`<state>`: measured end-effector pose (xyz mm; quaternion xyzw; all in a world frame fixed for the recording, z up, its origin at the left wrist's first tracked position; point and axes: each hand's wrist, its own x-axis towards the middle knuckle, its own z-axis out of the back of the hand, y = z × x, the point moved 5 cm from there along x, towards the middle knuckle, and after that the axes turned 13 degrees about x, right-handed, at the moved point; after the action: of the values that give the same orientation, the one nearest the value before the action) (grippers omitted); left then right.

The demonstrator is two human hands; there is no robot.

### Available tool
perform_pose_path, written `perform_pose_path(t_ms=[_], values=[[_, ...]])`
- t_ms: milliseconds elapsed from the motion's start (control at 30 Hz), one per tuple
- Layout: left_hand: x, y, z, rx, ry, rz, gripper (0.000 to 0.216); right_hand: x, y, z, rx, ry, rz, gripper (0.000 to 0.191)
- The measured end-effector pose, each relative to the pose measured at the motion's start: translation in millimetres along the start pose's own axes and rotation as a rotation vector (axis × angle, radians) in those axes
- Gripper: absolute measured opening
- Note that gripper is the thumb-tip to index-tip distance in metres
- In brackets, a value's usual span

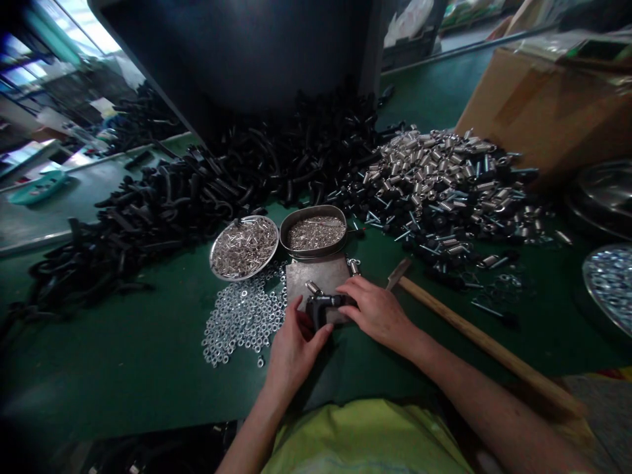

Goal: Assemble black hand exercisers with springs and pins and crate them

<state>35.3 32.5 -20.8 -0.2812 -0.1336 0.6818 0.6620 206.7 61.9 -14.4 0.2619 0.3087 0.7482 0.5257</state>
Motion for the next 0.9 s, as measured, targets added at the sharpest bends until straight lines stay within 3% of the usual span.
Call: perform_pose_path(t_ms=[333,567,767,833,900], values=[[12,-7,5,0.298,-0.117,-0.18,0.054,9,21,-23,-0.169,0.029,0.031,0.007],[20,-1,24,0.464,-0.218,-0.137,0.048,8,34,-21,-0.25,-0.048,0.181,0.007],[27,12,35,0.31,-0.306,-0.086,0.043,1,12,-15,-0.225,-0.088,0.103,0.003],[29,18,38,0.134,-0.298,-0.031,0.043,0,7,-12,-0.247,-0.097,0.088,0.003],[30,24,35,-0.189,-0.2,0.042,0.044,0,7,-9,-0.258,-0.105,0.083,0.007]])
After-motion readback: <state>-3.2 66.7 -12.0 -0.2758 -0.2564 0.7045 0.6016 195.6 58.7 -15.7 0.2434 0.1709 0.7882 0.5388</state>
